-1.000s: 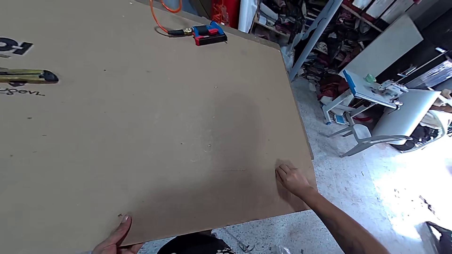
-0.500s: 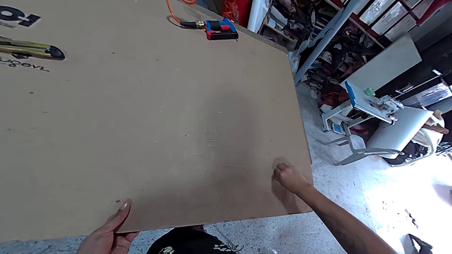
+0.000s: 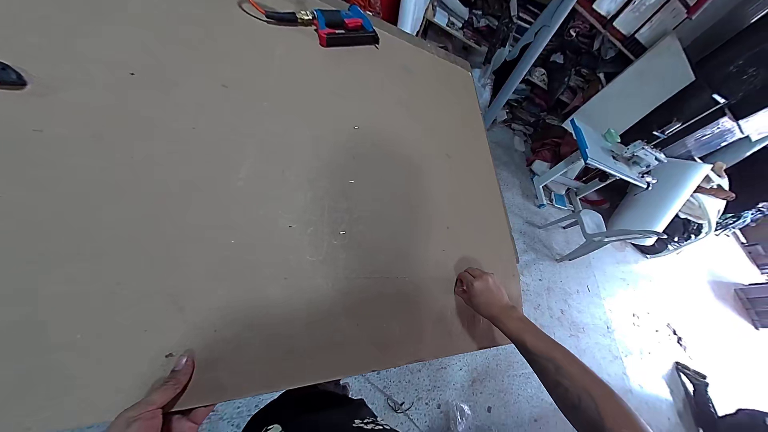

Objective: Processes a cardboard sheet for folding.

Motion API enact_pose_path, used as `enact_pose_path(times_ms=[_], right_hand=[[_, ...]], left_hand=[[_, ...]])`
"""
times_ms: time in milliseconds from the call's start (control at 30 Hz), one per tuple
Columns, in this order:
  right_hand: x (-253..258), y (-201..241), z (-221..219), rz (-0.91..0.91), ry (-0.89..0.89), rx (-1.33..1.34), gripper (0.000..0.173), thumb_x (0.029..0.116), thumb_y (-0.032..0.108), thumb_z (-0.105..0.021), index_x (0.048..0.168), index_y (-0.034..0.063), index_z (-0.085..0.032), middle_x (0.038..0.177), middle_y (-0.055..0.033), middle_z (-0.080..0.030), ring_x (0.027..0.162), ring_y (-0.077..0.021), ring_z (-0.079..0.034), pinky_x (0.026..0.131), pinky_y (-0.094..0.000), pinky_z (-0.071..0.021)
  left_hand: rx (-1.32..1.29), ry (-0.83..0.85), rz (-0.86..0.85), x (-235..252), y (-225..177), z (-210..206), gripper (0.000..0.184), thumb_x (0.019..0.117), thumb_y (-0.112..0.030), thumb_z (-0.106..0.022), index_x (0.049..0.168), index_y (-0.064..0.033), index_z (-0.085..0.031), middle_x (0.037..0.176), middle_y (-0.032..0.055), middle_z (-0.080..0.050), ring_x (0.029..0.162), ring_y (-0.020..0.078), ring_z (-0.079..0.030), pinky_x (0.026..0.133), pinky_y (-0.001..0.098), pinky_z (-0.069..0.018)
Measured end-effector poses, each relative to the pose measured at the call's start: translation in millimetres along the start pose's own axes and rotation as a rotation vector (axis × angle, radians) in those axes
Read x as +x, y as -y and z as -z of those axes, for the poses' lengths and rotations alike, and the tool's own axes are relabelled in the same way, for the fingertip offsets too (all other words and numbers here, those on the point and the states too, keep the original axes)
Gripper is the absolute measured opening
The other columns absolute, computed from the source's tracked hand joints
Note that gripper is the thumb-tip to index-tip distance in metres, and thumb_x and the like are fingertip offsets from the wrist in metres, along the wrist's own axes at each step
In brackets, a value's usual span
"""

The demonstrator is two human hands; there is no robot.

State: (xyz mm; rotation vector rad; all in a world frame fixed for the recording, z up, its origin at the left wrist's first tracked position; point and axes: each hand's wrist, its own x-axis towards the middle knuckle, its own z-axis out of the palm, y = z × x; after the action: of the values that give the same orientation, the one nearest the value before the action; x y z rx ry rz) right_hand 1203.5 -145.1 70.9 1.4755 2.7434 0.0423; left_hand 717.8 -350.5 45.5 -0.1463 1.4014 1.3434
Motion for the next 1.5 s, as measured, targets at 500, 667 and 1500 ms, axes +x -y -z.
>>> enact_pose_path(times_ms=[500, 667, 1500], right_hand=[[0.7, 5.7, -1.2, -0.195, -0.092, 0.233, 0.012, 0.0889, 0.018, -0.071, 0.083, 0.0077, -0.071, 0.084, -0.0059, -0.067, 0.070, -0.0188, -0.065, 0.060, -0.0393, -0.0554], [8.6, -32.7, 0.6, 0.319, 0.044, 0.058, 0.014, 0.0947, 0.012, -0.067, 0.103, 0.0023, -0.073, 0.099, -0.0112, -0.069, 0.092, -0.0230, -0.071, 0.081, -0.0371, -0.0614], [39.3, -53.1, -10.3, 0.194, 0.245, 0.302, 0.013, 0.0990, 0.022, -0.066, 0.093, 0.0099, -0.066, 0.093, -0.0048, -0.061, 0.086, -0.0191, -0.065, 0.075, -0.0392, -0.0590]], left_hand=[[0.021, -0.095, -0.036, -11.0, 0.5, -13.5, 0.031, 0.1040, -0.030, -0.059, 0.131, -0.0149, -0.056, 0.111, 0.0014, -0.072, 0.095, 0.0129, -0.073, 0.079, 0.0320, -0.0637], [0.018, -0.131, -0.039, -5.7, 3.6, -12.5, 0.033, 0.1026, -0.031, -0.062, 0.131, -0.0145, -0.057, 0.110, 0.0014, -0.072, 0.092, 0.0127, -0.073, 0.078, 0.0321, -0.0638], [-0.226, -0.157, -0.007, -36.8, 100.4, -37.0, 0.024, 0.1060, -0.025, -0.056, 0.119, -0.0047, -0.058, 0.093, 0.0082, -0.073, 0.082, 0.0194, -0.075, 0.081, 0.0382, -0.0641]])
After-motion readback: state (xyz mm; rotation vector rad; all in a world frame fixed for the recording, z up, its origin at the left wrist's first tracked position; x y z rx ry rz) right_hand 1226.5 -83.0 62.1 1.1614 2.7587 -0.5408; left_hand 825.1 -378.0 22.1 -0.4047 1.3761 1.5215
